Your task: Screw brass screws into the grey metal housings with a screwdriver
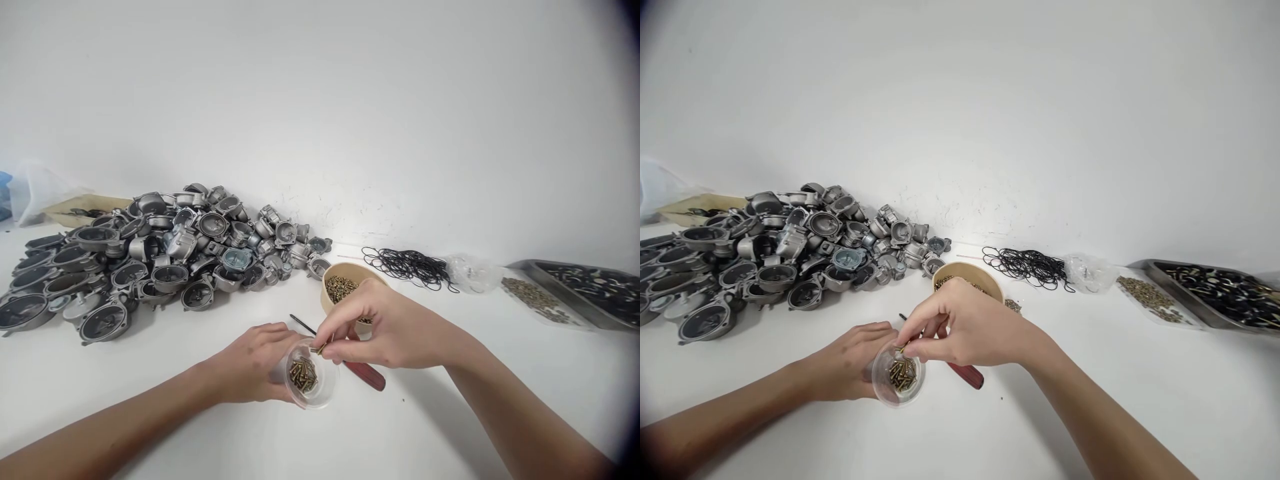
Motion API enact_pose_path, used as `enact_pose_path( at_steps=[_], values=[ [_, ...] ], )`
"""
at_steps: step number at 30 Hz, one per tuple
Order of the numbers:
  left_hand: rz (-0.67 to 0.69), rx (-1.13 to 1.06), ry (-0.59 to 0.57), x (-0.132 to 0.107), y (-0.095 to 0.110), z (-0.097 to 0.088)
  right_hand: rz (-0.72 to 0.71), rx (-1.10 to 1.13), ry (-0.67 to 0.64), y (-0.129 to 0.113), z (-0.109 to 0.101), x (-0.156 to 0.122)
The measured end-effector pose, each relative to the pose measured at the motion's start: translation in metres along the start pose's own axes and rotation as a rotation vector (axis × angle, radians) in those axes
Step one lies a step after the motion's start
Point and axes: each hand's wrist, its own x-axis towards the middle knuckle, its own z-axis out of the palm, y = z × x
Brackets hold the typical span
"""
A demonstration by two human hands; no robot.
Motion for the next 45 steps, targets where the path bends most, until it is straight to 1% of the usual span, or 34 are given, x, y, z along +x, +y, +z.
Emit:
enact_pose_path(
  at_steps=[4,7,9,11,13,15,17,20,23,27,31,37,45],
  values=[
    [0.093,0.059,0.057,0.001,0.000,0.001,-0.010,0.034,-0.002,0.002,0.002,0.001],
    [0.107,0.050,0.043,0.001,-0.002,0.001,-0.054,-0.005,0.044,0.001,0.001,0.001],
    [0.101,0.023,0.023,0.001,-0.002,-0.001,-0.090,-0.083,0.130,0.002,-0.003,0.002],
    [0.094,0.002,0.017,0.000,-0.002,-0.002,-0.100,-0.203,0.255,0.008,-0.010,0.003],
    [0.086,-0.007,0.012,0.000,-0.001,-0.003,-0.075,-0.335,0.373,0.020,-0.019,0.007],
    [0.084,-0.003,0.009,0.000,0.000,-0.003,-0.011,-0.465,0.436,0.039,-0.028,0.014],
    [0.089,0.006,0.012,0.000,0.001,-0.003,0.039,-0.571,0.421,0.061,-0.036,0.022],
    [0.101,0.004,0.023,0.000,0.001,-0.004,0.024,-0.628,0.328,0.091,-0.042,0.035],
    [0.098,-0.005,0.010,0.000,0.001,-0.004,0.015,-0.609,0.304,0.106,-0.043,0.042],
    [0.082,-0.027,-0.008,0.000,0.000,-0.003,0.054,-0.603,0.317,0.102,-0.042,0.042],
    [0.088,-0.036,0.004,0.000,-0.002,-0.002,0.084,-0.617,0.312,0.097,-0.042,0.041],
    [0.107,-0.044,0.025,0.002,-0.002,-0.002,0.116,-0.608,0.353,0.102,-0.041,0.045],
    [0.095,-0.053,0.017,0.001,-0.001,-0.003,0.158,-0.654,0.356,0.103,-0.043,0.043]
  ],
)
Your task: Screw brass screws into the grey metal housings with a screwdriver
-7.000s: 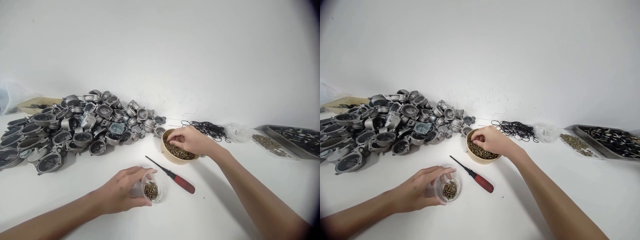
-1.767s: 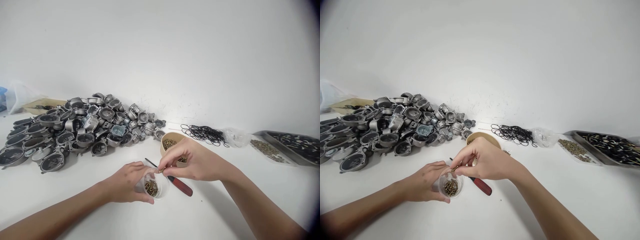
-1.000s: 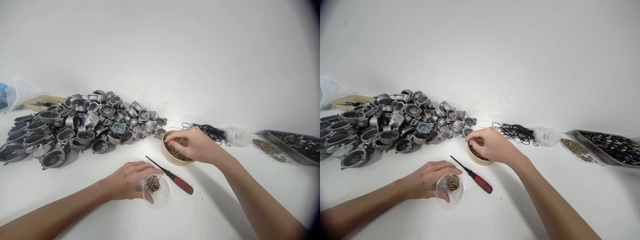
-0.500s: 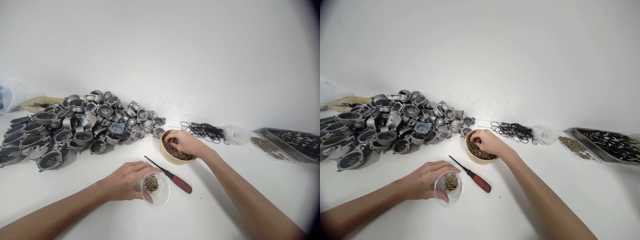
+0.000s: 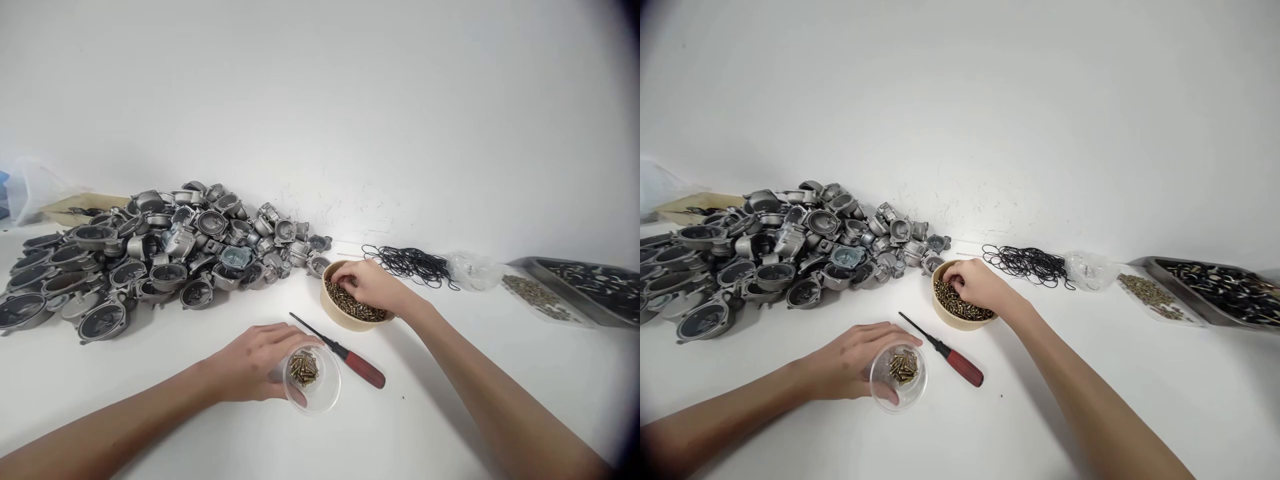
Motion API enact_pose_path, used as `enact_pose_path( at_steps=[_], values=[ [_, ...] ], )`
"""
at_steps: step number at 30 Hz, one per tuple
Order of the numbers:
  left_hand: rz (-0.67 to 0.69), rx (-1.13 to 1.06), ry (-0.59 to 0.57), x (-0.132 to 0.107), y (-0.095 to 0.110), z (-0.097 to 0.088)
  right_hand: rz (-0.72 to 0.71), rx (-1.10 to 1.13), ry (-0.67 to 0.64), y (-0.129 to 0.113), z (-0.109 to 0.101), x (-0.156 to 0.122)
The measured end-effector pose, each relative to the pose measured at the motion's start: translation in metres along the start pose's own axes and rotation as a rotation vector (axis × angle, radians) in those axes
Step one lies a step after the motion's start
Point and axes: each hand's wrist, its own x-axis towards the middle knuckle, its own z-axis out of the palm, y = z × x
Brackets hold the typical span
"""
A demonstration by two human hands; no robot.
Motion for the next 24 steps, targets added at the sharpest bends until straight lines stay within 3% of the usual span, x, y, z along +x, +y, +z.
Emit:
enact_pose_path(
  at_steps=[6,24],
  values=[
    [-0.009,0.009,-0.008,0.000,0.001,0.000,-0.011,0.044,-0.013,-0.002,-0.001,-0.001],
    [-0.009,-0.002,0.000,0.000,0.000,0.000,0.105,0.495,-0.066,0.013,-0.011,-0.004]
  ],
)
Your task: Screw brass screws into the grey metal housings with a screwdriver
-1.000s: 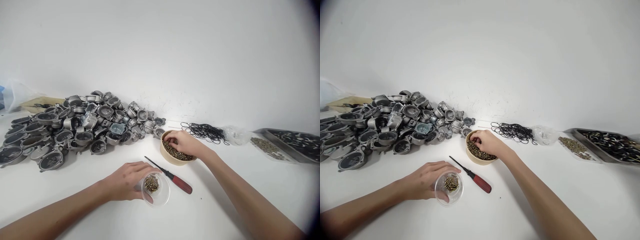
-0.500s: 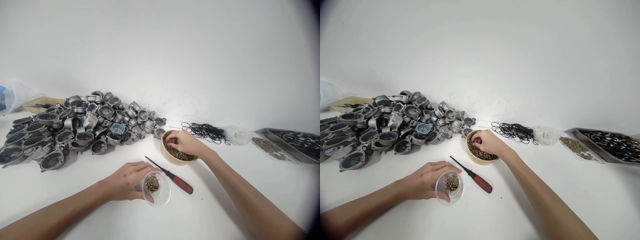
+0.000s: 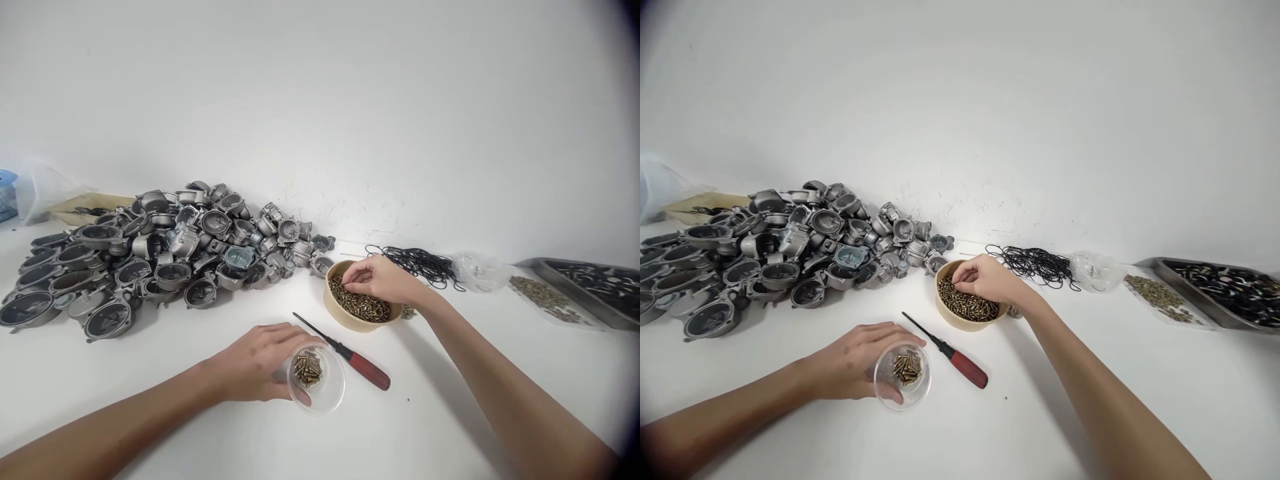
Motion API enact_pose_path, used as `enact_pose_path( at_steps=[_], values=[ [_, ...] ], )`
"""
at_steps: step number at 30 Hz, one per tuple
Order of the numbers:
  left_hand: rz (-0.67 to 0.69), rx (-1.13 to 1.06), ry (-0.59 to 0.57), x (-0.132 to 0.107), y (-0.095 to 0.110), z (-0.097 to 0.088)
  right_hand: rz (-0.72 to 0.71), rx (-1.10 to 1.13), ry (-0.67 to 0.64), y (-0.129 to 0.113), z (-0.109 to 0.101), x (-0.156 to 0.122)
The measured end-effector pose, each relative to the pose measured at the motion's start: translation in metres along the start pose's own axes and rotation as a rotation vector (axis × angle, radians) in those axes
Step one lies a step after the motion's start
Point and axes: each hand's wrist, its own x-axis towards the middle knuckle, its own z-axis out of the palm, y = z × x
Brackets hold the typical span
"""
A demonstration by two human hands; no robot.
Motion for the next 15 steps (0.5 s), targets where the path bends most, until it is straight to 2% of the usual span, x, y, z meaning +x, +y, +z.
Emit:
enact_pose_path(
  at_steps=[7,15],
  values=[
    [-0.009,-0.004,0.006,0.0000,-0.0012,0.0008,0.022,0.123,-0.046,-0.0081,-0.0064,-0.0049],
    [-0.021,-0.020,-0.003,-0.0010,0.0005,0.0003,0.022,0.177,-0.054,-0.0046,-0.0049,-0.0035]
  ],
)
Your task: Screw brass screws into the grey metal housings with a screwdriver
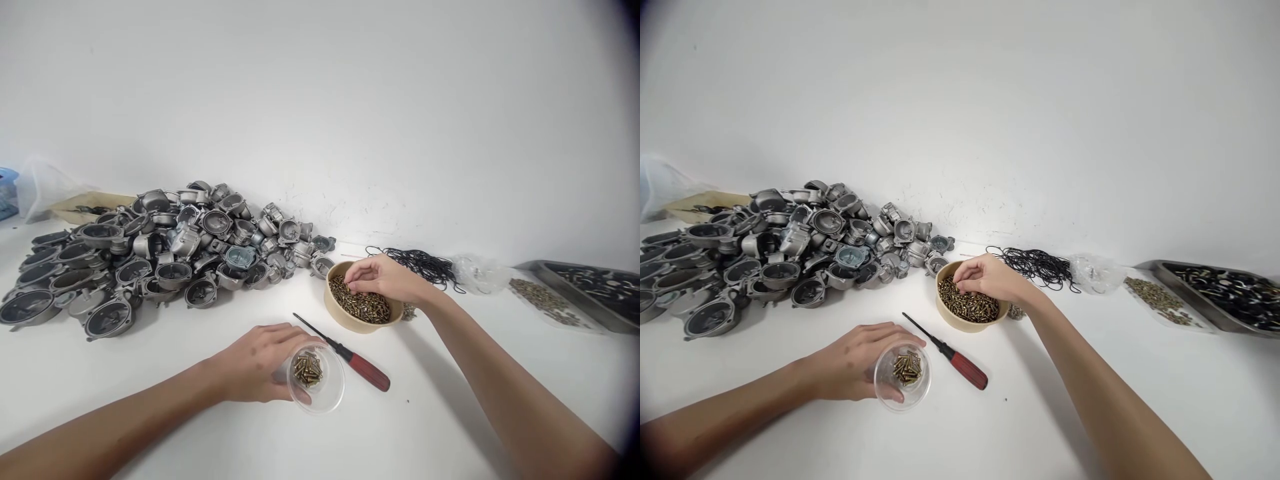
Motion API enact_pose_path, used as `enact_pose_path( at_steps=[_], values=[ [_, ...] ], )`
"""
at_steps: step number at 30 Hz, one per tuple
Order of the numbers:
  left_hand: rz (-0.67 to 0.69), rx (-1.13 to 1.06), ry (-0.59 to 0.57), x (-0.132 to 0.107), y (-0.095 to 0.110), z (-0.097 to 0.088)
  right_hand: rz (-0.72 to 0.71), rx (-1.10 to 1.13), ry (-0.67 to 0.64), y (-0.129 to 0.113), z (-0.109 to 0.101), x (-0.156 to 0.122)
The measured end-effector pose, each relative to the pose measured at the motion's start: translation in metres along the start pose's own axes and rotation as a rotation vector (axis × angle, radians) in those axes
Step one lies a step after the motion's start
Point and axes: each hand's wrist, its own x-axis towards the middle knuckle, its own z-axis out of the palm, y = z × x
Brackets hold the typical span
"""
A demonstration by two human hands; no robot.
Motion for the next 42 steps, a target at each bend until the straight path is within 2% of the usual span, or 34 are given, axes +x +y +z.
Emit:
enact_pose_path(
  at_steps=[3,6,12,14,16,19,23,26,29,33,36,42],
  values=[
    [-0.019,0.011,-0.014,-0.001,0.001,0.000,-0.004,-0.002,-0.005,-0.005,-0.001,-0.003],
    [-0.034,0.028,-0.017,0.000,0.001,0.000,-0.036,0.031,-0.030,-0.020,-0.001,-0.012],
    [-0.048,0.026,0.006,0.000,0.001,0.001,-0.157,0.127,-0.224,-0.065,0.019,-0.041],
    [-0.083,0.032,0.001,0.000,0.001,0.001,-0.186,0.048,-0.253,-0.074,0.028,-0.046],
    [-0.102,0.030,-0.001,0.000,0.001,0.001,-0.201,-0.123,-0.210,-0.075,0.032,-0.046],
    [-0.092,0.007,0.003,0.000,0.002,0.000,-0.197,-0.354,-0.050,-0.063,0.026,-0.040],
    [-0.107,-0.001,-0.009,0.001,0.004,-0.001,-0.102,-0.487,0.158,-0.027,0.005,-0.020],
    [-0.119,-0.003,-0.018,0.001,0.004,-0.001,-0.053,-0.515,0.115,-0.002,-0.002,-0.006],
    [-0.128,-0.007,-0.023,0.001,0.003,-0.001,-0.073,-0.531,0.057,0.009,0.002,0.003],
    [-0.140,-0.003,-0.034,0.001,0.003,-0.002,-0.152,-0.626,0.060,0.008,0.011,0.008],
    [-0.140,-0.006,-0.031,0.002,0.003,-0.003,-0.146,-0.652,0.060,0.006,0.014,0.008],
    [-0.145,-0.012,-0.036,0.003,0.005,-0.003,-0.090,-0.531,0.087,0.006,0.011,0.008]
  ],
)
